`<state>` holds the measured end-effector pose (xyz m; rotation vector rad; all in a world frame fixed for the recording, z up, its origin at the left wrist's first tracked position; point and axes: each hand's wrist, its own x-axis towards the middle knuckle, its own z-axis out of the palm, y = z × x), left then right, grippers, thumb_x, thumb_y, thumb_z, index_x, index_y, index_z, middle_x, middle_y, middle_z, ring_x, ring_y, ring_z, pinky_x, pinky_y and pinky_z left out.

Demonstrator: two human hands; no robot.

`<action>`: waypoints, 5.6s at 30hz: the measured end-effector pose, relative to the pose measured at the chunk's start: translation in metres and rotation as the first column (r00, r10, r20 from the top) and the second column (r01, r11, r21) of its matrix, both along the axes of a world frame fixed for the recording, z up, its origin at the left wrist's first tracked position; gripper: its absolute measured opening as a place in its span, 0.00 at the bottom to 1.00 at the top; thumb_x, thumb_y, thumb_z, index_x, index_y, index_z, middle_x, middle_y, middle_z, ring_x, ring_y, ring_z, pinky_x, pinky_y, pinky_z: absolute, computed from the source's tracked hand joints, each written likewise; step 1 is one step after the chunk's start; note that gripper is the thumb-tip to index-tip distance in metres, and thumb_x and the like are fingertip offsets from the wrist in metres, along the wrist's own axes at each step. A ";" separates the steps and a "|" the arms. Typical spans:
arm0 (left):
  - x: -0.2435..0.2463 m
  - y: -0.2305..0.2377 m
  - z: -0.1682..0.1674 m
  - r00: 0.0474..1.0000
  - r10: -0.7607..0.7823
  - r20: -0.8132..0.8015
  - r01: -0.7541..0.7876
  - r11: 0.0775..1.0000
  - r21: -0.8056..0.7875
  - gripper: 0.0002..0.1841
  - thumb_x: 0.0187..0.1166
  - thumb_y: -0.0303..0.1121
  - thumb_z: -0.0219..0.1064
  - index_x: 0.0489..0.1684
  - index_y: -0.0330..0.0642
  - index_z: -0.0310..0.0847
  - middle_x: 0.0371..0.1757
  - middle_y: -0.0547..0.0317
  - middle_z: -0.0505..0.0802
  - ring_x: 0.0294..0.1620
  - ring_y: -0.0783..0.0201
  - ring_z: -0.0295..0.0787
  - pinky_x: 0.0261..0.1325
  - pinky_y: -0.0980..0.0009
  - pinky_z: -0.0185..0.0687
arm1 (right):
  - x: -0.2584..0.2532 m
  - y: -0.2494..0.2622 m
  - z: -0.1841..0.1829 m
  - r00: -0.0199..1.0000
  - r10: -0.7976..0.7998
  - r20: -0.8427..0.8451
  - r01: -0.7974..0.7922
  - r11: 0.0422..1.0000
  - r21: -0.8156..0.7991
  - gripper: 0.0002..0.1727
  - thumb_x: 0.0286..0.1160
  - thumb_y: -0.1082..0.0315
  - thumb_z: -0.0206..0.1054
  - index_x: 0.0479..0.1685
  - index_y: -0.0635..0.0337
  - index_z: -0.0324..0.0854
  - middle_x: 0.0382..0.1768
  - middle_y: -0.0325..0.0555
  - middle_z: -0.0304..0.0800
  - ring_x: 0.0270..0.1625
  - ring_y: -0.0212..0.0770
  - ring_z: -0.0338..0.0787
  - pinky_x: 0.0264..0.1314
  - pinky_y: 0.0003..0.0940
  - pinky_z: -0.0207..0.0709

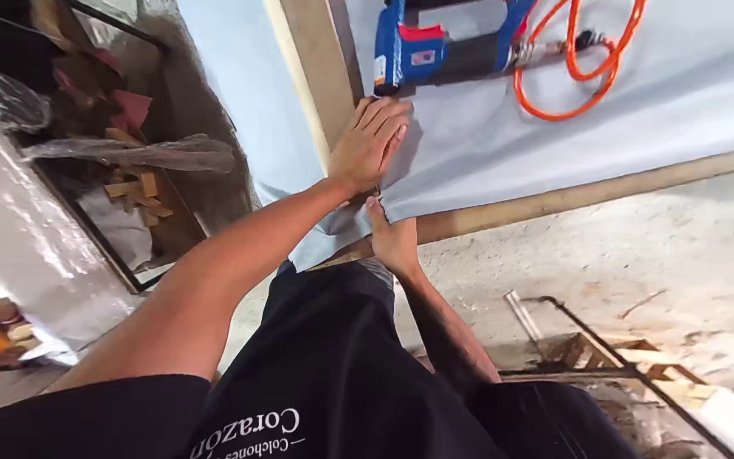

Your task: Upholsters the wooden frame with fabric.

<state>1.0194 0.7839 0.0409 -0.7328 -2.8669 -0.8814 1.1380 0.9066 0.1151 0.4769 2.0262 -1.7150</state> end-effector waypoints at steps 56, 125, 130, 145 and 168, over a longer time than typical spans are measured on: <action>0.064 -0.077 -0.011 0.997 0.044 0.056 -0.059 0.955 0.292 0.23 0.90 0.36 0.51 0.81 0.55 0.79 0.90 0.70 0.71 0.98 0.54 0.42 0.96 0.42 0.29 | 0.009 0.023 0.085 0.791 0.606 0.087 -0.432 0.453 0.780 0.23 0.74 0.47 0.69 0.40 0.61 0.90 0.29 0.47 0.93 0.35 0.43 0.94 0.43 0.49 0.86; -0.186 0.859 0.070 0.801 0.201 0.564 -0.249 0.969 0.007 0.20 0.91 0.40 0.55 0.67 0.35 0.82 0.71 0.43 0.87 0.77 0.46 0.80 0.82 0.50 0.72 | -0.521 0.910 0.031 0.803 0.554 -0.221 -0.084 0.472 0.878 0.28 0.68 0.72 0.68 0.74 0.53 0.83 0.74 0.71 0.77 0.78 0.72 0.74 0.78 0.73 0.67; -0.179 0.865 0.069 0.796 0.252 0.550 -0.327 0.944 0.041 0.19 0.91 0.41 0.56 0.64 0.37 0.85 0.66 0.46 0.90 0.73 0.50 0.83 0.80 0.52 0.74 | -0.398 0.905 0.058 0.955 0.295 -0.005 -0.176 0.585 0.792 0.44 0.83 0.29 0.48 0.44 0.69 0.86 0.46 0.70 0.90 0.53 0.69 0.90 0.51 0.72 0.80; -0.285 0.871 0.075 0.687 0.657 0.312 -0.683 0.730 -0.032 0.54 0.66 0.71 0.70 0.88 0.41 0.61 0.89 0.41 0.67 0.89 0.42 0.62 0.86 0.45 0.66 | -0.406 0.939 -0.006 0.962 -0.273 -0.023 0.259 0.878 0.401 0.34 0.62 0.39 0.79 0.44 0.66 0.87 0.38 0.54 0.92 0.43 0.50 0.92 0.49 0.56 0.84; -0.319 0.865 0.040 0.719 0.594 0.362 -0.641 0.767 0.015 0.67 0.55 0.66 0.81 0.98 0.51 0.40 0.96 0.37 0.46 0.94 0.35 0.46 0.90 0.36 0.51 | -0.399 0.929 0.028 0.993 -0.107 0.050 0.080 0.922 0.379 0.45 0.59 0.37 0.81 0.69 0.63 0.80 0.55 0.55 0.93 0.58 0.48 0.93 0.64 0.55 0.86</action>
